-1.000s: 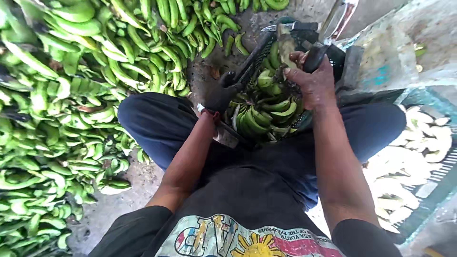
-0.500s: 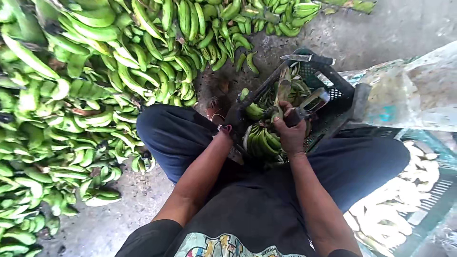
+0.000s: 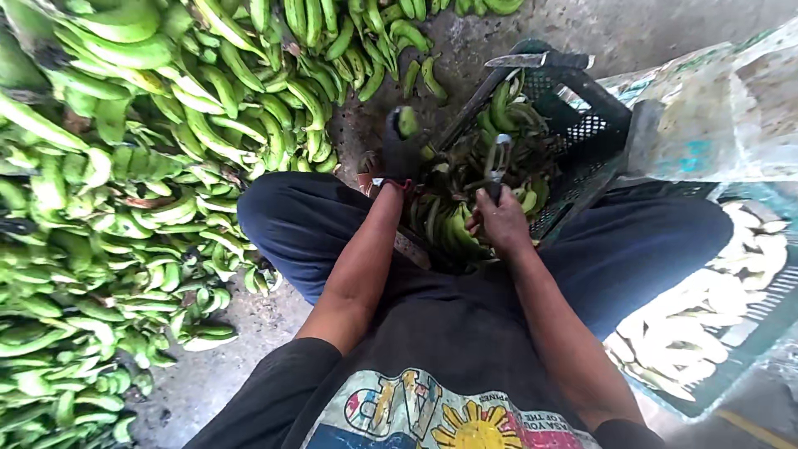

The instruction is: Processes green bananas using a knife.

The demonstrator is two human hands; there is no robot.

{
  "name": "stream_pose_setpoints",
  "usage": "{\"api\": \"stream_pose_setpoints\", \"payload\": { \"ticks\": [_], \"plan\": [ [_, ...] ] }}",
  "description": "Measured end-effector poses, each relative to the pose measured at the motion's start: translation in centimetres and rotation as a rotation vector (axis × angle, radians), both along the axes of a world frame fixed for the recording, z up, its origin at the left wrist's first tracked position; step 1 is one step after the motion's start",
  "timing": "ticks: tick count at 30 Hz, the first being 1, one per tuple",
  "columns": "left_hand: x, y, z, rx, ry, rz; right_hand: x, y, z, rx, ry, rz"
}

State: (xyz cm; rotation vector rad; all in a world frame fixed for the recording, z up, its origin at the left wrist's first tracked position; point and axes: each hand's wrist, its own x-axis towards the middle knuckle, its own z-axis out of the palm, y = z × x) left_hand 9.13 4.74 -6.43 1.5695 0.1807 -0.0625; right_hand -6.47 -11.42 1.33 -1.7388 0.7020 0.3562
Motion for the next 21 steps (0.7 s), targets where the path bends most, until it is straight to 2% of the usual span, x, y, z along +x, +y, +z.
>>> {"api": "stream_pose_setpoints", "payload": {
  "ticks": [2,5,8,13,17,21],
  "plan": [
    [-0.6,0.8,-0.8,-0.179,0.084,0.125,-0.9,1.3,-0.2,0.057,0.068,0.059],
    [-1.0,1.1,-0.9,-0.265,0.067,0.159,-0.1,2.7,-0.3,-0.013,0.192,0.19],
    [-0.8,1.2,-1.4,-0.24,0.04,0.134,1.9,3.8,0.4,-0.108,0.187,0.295],
    [-1.3,0.9,-0.6,-0.16,0.029,0.118,4.0,5.7,0.8,-0.21,0.141,0.336],
    [-1.4,0.7,-0.8,-0.108,0.027,0.152,2.0,7.2,-1.8,-0.135,0.047,0.241],
    [-1.2,0.9,-0.5,-0.072,0.093,0.128,0.8,7.5,-4.3,-0.059,0.094,0.168]
  ]
}}
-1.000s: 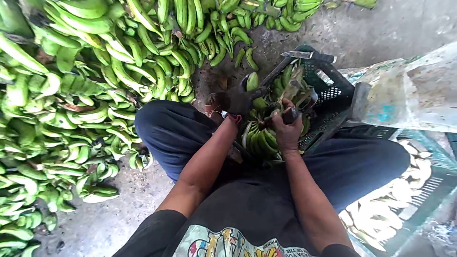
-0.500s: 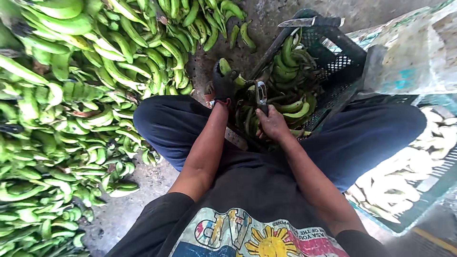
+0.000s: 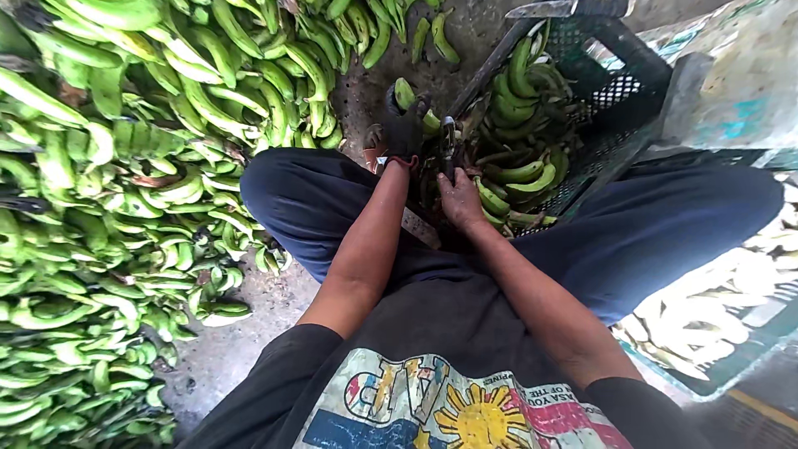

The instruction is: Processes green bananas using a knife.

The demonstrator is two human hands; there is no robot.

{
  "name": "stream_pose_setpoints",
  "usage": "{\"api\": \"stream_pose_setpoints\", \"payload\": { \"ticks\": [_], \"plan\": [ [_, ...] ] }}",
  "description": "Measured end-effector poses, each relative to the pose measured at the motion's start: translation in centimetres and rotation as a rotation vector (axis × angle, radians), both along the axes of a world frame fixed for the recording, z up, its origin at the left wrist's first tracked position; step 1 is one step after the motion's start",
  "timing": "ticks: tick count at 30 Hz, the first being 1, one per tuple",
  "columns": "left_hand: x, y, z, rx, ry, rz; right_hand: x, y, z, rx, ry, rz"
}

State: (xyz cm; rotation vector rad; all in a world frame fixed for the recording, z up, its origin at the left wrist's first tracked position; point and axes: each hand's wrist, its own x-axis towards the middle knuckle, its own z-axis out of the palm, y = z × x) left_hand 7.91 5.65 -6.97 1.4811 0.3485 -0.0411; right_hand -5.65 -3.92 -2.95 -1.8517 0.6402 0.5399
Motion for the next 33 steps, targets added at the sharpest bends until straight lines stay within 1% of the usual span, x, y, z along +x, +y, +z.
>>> {"api": "stream_pose_setpoints", "payload": {
  "ticks": [2,5,10,16,18,21,23,29,33],
  "plan": [
    [0.2,0.3,-0.1,-0.008,0.004,-0.029,-0.2,0.2,0.3,-0.041,-0.006,0.024],
    [0.4,0.6,-0.2,-0.046,-0.003,-0.061,0.4,0.2,2.1,-0.124,-0.036,0.05],
    [0.1,0.3,0.0,-0.004,-0.045,-0.115,2.0,-0.3,3.3,-0.189,0.121,0.115],
    [0.1,0.5,-0.5,0.074,-0.091,-0.236,6.2,-0.9,2.9,-0.101,0.256,0.082],
    [0.1,0.8,0.0,0.035,-0.092,-0.206,6.5,-0.7,3.3,-0.133,0.242,0.098],
    [0.1,1.3,0.2,-0.018,-0.002,-0.108,4.1,0.0,4.0,-0.196,0.181,0.177],
    [0.4,1.4,-0.1,-0.023,0.001,-0.109,3.0,0.4,3.8,-0.244,0.182,0.211],
    [0.5,1.5,-0.1,0.106,-0.023,-0.109,3.3,1.8,2.1,-0.299,0.156,0.217],
    [-0.2,0.9,0.5,0.004,-0.028,-0.104,3.9,0.4,3.8,-0.264,0.205,0.312]
  ]
}}
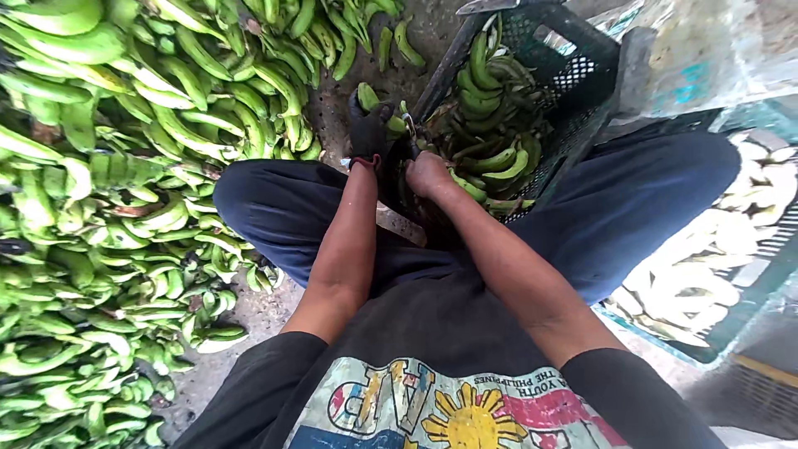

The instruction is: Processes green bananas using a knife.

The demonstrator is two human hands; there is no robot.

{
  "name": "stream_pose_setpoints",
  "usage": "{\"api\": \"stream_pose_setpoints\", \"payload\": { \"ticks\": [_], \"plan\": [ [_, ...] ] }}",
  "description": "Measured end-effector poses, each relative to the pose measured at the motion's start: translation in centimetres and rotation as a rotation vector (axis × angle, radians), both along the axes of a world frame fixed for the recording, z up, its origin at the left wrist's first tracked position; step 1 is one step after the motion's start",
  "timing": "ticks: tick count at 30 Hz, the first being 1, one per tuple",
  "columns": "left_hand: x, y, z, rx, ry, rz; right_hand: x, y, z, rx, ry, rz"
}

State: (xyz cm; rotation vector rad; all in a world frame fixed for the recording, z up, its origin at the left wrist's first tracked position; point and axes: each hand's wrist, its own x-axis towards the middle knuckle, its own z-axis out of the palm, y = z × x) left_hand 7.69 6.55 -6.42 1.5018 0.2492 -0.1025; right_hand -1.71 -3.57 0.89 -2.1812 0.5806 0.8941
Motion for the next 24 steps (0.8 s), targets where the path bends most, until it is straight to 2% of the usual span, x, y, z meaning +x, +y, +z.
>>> {"api": "stream_pose_setpoints", "payload": {
  "ticks": [3,6,9,11,12,14,16,17,18,20,24],
  "plan": [
    [-0.1,0.6,-0.1,-0.041,-0.001,-0.015,1.1,-0.4,1.3,-0.002,0.037,0.09],
    [-0.6,0.5,-0.2,-0.076,-0.022,-0.03,1.5,-0.8,1.1,-0.02,-0.006,0.148],
    [-1.5,1.0,-1.0,-0.02,-0.059,0.17,0.4,-0.3,-0.3,-0.032,-0.059,0.096],
    [-1.9,2.3,-3.1,0.096,-0.257,0.312,-1.7,-0.6,-1.3,-0.019,-0.104,0.055],
    [-1.8,2.4,-1.1,0.081,-0.214,0.328,-2.4,-1.4,-1.3,0.01,-0.108,0.049],
    [-2.7,2.6,3.8,0.054,-0.121,0.231,-3.9,-3.3,-1.6,0.177,-0.098,0.006],
    [-3.4,2.4,5.8,0.16,-0.086,-0.018,-5.1,-6.0,-1.3,0.358,-0.132,-0.125],
    [-4.3,1.8,5.9,0.236,-0.082,-0.145,-5.7,-7.6,-0.7,0.384,-0.173,-0.205],
    [-5.3,0.9,5.8,0.291,-0.081,-0.25,-6.0,-9.4,-0.3,0.343,-0.231,-0.26],
    [-7.0,-0.8,4.5,0.431,-0.059,-0.369,-5.8,-13.2,-0.2,0.119,-0.284,-0.3],
    [-7.5,-4.4,3.7,0.666,-0.051,-0.558,-3.3,-19.6,-3.6,-0.24,-0.104,-0.288]
  ]
}}
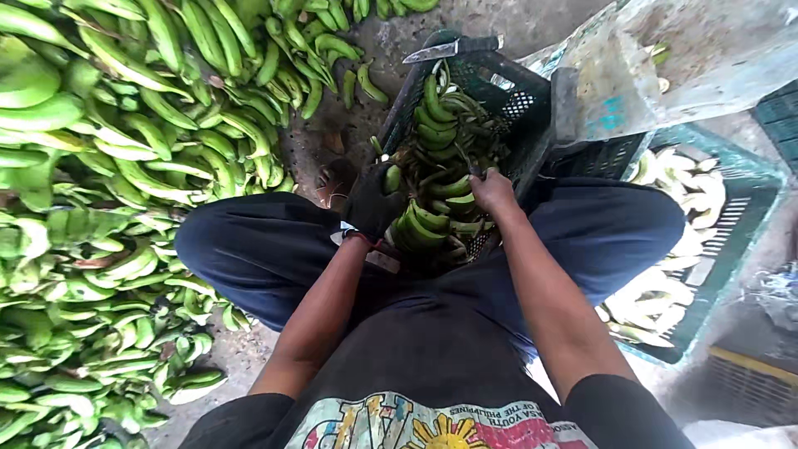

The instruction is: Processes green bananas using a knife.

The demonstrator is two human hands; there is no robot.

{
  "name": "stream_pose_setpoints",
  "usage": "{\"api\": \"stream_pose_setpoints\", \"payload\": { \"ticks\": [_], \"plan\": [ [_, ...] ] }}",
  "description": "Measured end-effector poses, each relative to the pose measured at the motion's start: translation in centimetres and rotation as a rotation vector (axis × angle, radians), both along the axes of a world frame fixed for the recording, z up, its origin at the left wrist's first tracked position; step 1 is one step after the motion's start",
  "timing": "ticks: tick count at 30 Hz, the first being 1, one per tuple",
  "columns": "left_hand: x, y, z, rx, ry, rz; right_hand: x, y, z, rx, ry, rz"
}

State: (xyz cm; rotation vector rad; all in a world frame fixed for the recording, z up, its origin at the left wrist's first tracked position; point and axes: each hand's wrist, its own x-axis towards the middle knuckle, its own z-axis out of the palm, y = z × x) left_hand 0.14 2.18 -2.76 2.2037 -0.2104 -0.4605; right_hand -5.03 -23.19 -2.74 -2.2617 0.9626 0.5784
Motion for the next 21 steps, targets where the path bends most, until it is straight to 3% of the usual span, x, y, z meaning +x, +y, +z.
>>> {"api": "stream_pose_setpoints", "payload": {
  "ticks": [2,7,10,12,14,17,19,21],
  "plan": [
    [-0.6,-0.9,0.0,0.084,-0.007,-0.104,0.6,-1.0,-2.1,-0.076,0.045,0.023],
    [-1.5,-2.3,0.2,0.296,0.018,-0.189,3.8,-1.5,-4.9,-0.093,-0.137,0.083],
    [-1.8,-2.4,0.7,0.31,0.003,-0.185,6.5,-2.1,-5.9,-0.079,-0.184,0.138],
    [-0.7,-2.8,0.8,0.369,0.042,-0.212,9.2,-2.7,-5.1,-0.178,-0.238,0.201],
    [0.0,-2.9,1.1,0.398,0.112,-0.252,12.3,-3.4,-3.3,-0.339,-0.441,0.265],
    [-0.6,-2.9,1.7,0.401,0.064,-0.241,17.7,-5.0,-1.0,-0.503,-0.608,0.411],
    [0.7,-3.6,7.2,0.413,0.171,-0.275,21.0,-5.8,0.8,-0.485,-0.543,0.516],
    [1.5,-4.3,14.5,0.479,0.492,-0.315,22.5,-5.6,2.1,-0.495,-0.434,0.544]
  ]
}}
